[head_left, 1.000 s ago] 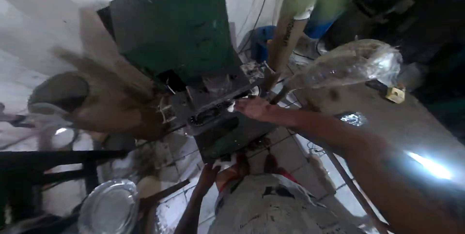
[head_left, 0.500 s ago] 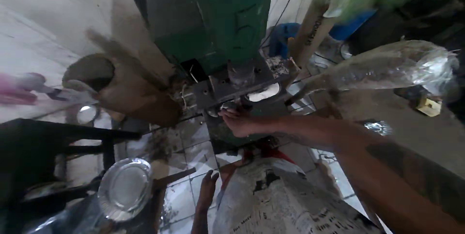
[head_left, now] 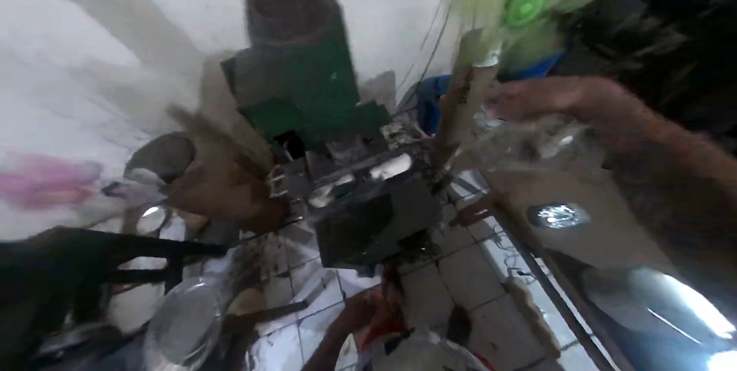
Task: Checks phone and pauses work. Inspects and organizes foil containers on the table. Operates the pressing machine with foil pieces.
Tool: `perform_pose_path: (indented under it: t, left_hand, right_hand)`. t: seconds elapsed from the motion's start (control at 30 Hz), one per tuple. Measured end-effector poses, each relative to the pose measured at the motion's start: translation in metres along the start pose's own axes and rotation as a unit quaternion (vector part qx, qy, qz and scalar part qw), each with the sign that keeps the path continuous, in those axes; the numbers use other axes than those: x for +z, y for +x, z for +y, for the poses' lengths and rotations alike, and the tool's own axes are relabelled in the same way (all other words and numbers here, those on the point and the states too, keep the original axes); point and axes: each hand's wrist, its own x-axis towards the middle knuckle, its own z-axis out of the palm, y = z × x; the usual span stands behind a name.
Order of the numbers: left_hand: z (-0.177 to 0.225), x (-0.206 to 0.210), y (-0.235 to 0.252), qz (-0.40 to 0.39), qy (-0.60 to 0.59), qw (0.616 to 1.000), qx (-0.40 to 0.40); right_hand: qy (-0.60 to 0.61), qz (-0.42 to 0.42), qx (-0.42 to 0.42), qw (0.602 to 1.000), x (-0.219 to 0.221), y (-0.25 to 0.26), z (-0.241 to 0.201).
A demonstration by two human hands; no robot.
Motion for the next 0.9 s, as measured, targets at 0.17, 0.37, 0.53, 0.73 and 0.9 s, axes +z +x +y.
perform_pose_path:
  t: [0.17, 0.37, 0.53, 0.73, 0.9]
  left_hand:
    - [0.144, 0.023, 0.036, -0.034, 0.045, 0.998, 0.011]
    - [0.324, 0.068, 0.09, -0.089, 0.161, 0.974, 0.134]
    - [0.437, 0.121, 0.165, -0.142, 0.336, 0.888, 0.28]
    - [0.488, 0.148, 0.253, -0.193, 0.461, 0.792, 0.35]
    - [0.475, 0.16, 0.263, -0.204, 0.451, 0.805, 0.327]
  right_hand:
    - [-0.006, -0.101, -0.076, 0.992, 0.068, -0.111, 0.23]
    - [0.0, -0.029, 0.263, 0.964, 0.29, -0.213, 0.452]
    - [0.042, -0.055, 0.285, 0.956, 0.312, -0.215, 0.492]
    - [0.189, -0.076, 0.288, 0.936, 0.34, -0.207, 0.538]
    - [0.105, -0.006, 0.339, 0.935, 0.316, -0.216, 0.489]
